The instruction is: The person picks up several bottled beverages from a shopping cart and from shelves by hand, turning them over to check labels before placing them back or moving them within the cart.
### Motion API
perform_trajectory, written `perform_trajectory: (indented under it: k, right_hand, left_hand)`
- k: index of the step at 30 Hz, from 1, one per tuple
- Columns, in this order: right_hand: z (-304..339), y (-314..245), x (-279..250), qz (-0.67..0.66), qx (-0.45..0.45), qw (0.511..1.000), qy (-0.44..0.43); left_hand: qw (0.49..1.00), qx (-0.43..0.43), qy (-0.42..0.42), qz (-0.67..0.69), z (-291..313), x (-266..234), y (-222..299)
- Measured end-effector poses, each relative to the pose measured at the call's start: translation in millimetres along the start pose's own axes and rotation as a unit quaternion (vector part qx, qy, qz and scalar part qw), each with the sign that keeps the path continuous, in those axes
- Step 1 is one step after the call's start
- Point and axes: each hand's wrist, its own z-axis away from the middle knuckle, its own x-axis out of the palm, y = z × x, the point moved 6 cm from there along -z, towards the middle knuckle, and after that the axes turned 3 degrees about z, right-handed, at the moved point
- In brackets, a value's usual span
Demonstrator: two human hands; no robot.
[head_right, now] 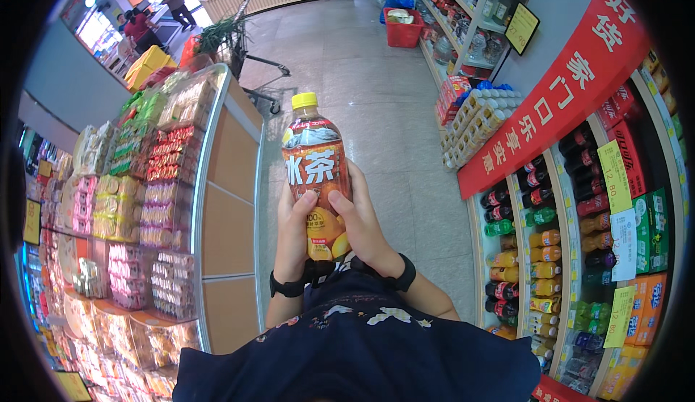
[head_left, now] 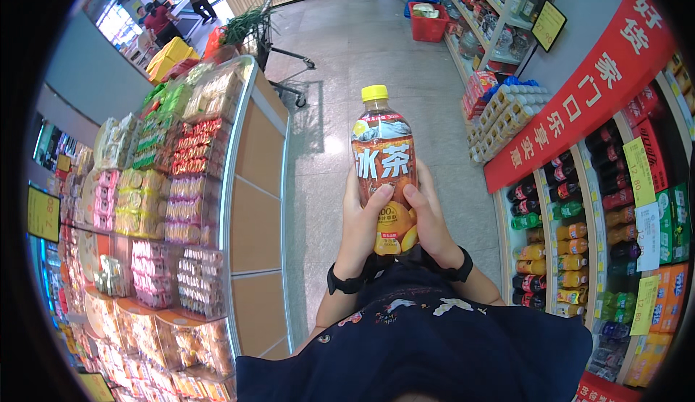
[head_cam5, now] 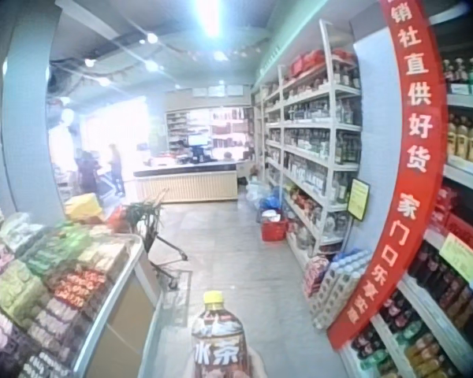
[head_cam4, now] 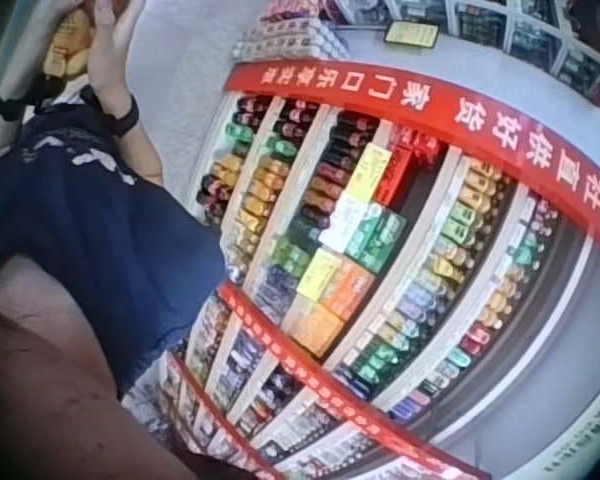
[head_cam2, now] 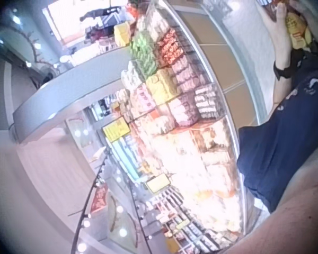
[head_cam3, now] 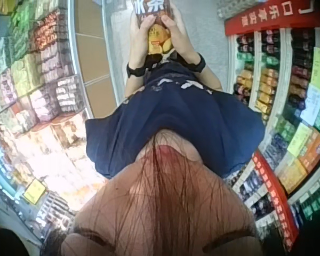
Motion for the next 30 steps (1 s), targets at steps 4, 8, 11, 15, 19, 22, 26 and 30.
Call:
perform_trajectory:
  k: [4,8,11,15,19,22,26,30]
  right_hand:
    - [-42,-2,-29,0.042,-0.017,0.999,0.030]
    - [-83,-3,-59,0.059,-0.043,0.995,0.073]
    - [-116,2,-82,0.110,-0.025,0.988,0.106]
    - [-176,11,-98,0.086,-0.026,0.991,0.102]
    - [-248,5,-106,0.102,-0.054,0.986,0.122]
    - [-304,10,-114,0.122,-0.094,0.981,0.116]
    - [-373,10,-115,0.123,-0.141,0.974,0.128]
    - [-424,28,-120,0.065,-0.111,0.981,0.148]
  left_hand:
    - [1.000,0.001,-0.014,-0.011,-56,10,-14]
    - [1.000,-0.009,-0.017,-0.023,-116,14,-30]
    - [0.999,0.032,-0.010,-0.038,-166,16,-33]
    - [0.996,0.058,-0.032,-0.064,-238,14,-36]
    - [0.994,0.057,-0.074,-0.063,-314,19,-31]
    - [0.989,0.075,-0.092,-0.089,-368,20,-25]
    - [0.986,0.068,-0.123,-0.091,-427,14,-28]
    - [0.985,0.013,-0.139,-0.098,-468,4,-33]
